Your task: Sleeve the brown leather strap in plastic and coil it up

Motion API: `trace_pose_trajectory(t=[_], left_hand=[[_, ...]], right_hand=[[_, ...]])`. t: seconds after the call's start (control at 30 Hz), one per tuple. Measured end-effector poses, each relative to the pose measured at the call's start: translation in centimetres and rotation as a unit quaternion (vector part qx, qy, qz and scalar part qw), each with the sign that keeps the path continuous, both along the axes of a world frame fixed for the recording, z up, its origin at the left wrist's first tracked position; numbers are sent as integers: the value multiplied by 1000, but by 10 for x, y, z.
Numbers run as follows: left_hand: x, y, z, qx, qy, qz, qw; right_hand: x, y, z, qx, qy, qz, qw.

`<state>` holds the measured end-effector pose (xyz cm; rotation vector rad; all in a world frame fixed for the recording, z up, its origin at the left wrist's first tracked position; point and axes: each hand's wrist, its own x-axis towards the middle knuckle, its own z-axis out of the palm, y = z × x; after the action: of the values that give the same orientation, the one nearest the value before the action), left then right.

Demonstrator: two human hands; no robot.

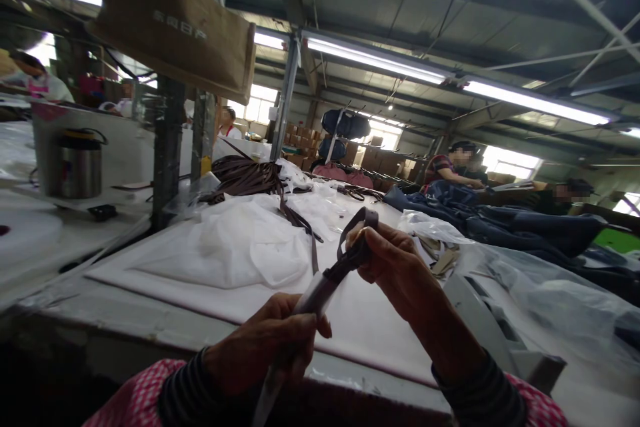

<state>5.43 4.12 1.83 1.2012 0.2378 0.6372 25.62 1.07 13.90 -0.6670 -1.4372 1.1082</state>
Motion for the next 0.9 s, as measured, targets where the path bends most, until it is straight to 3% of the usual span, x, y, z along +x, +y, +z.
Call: trace_pose_trajectory(t=[0.33,0.57,0.77,0.9], left_hand=[[4,1,-2,23,-12,12,1000],[5,-1,4,78,26,74,994],[8,3,1,121,7,178,977],[4,4,-4,109,11,143,984]], right_hand=[[1,1,-7,-3,-20,23,1000],[1,-3,-6,15,-19,26,999],[7,-5,-2,25,-32,26,999],[9,-2,-3,27,-31,34,999]])
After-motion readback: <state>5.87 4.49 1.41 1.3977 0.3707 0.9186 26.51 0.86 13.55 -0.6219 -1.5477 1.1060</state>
